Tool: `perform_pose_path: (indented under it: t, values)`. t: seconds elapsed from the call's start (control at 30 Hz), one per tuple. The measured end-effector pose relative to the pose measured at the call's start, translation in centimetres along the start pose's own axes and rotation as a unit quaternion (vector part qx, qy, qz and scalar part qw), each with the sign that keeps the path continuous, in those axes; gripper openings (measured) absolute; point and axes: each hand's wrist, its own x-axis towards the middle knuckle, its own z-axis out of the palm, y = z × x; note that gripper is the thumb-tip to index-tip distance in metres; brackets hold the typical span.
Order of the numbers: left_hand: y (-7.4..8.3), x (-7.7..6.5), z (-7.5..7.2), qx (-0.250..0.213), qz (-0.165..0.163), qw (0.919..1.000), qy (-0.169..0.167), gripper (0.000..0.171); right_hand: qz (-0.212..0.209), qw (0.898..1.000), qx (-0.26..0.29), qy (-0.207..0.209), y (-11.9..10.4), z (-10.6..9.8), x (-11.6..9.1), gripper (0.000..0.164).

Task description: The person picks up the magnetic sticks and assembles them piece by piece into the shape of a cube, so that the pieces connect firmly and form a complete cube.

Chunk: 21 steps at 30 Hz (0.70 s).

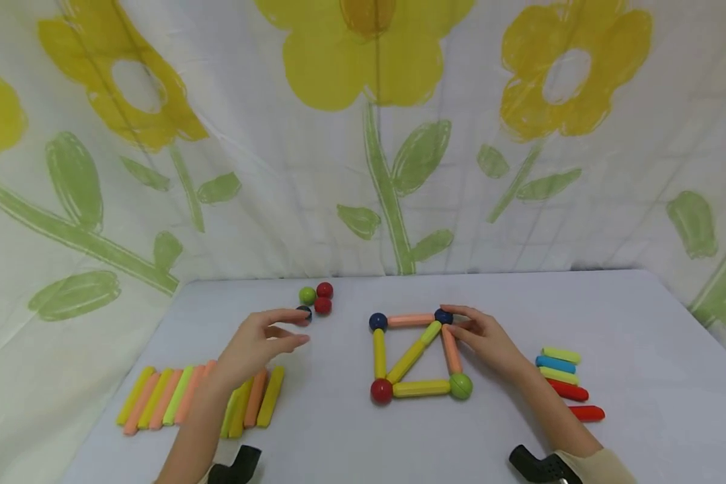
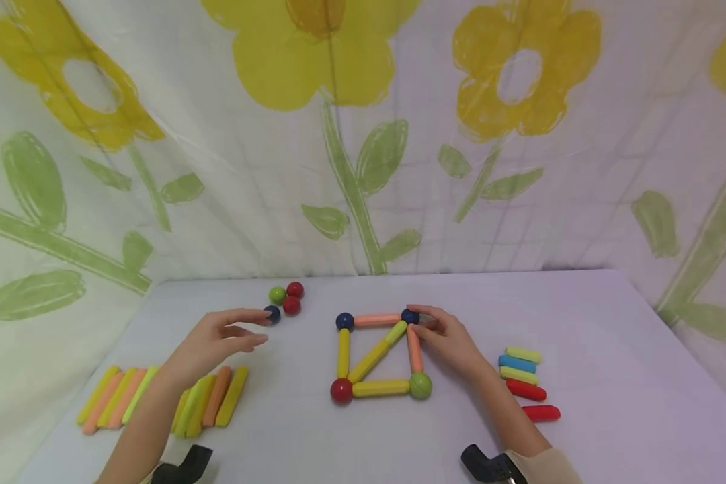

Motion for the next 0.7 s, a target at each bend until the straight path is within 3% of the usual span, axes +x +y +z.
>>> perform_pose_path:
  t: [0.13,0.27,0.47,0.6,0.7]
  values:
    - [-1.7,-2.5,-0.9,0.046,-0.059,0.9961,0.047,0.048,0.000,1.000,-0.001,0.004,-0.2,0.4,0.1,0.045]
    - [-3.3,-3.7,-0.3,0.092,-0.106,0.9885,0.057,0.045,0.003,1.000,0.003,0.000,-0.1,0.4,0.1,0.045]
    - [-4.0,-4.4,1.5,0.130,-0.107,0.9832,0.070,0.048,0.005,1.000,0.001,-0.004,-0.2,0.4,0.2,0.046]
    - [-4.1,-4.4,2.5,0.105,-0.114,0.9849,0.076,0.048,0.007,1.000,0.003,-0.003,-0.2,0.4,0.2,0.046]
    - [-4.1,-4.3,2.9,0.093,-0.116,0.9869,0.061,0.046,0.011,1.000,0.001,-0.001,-0.3,0.4,0.2,0.046]
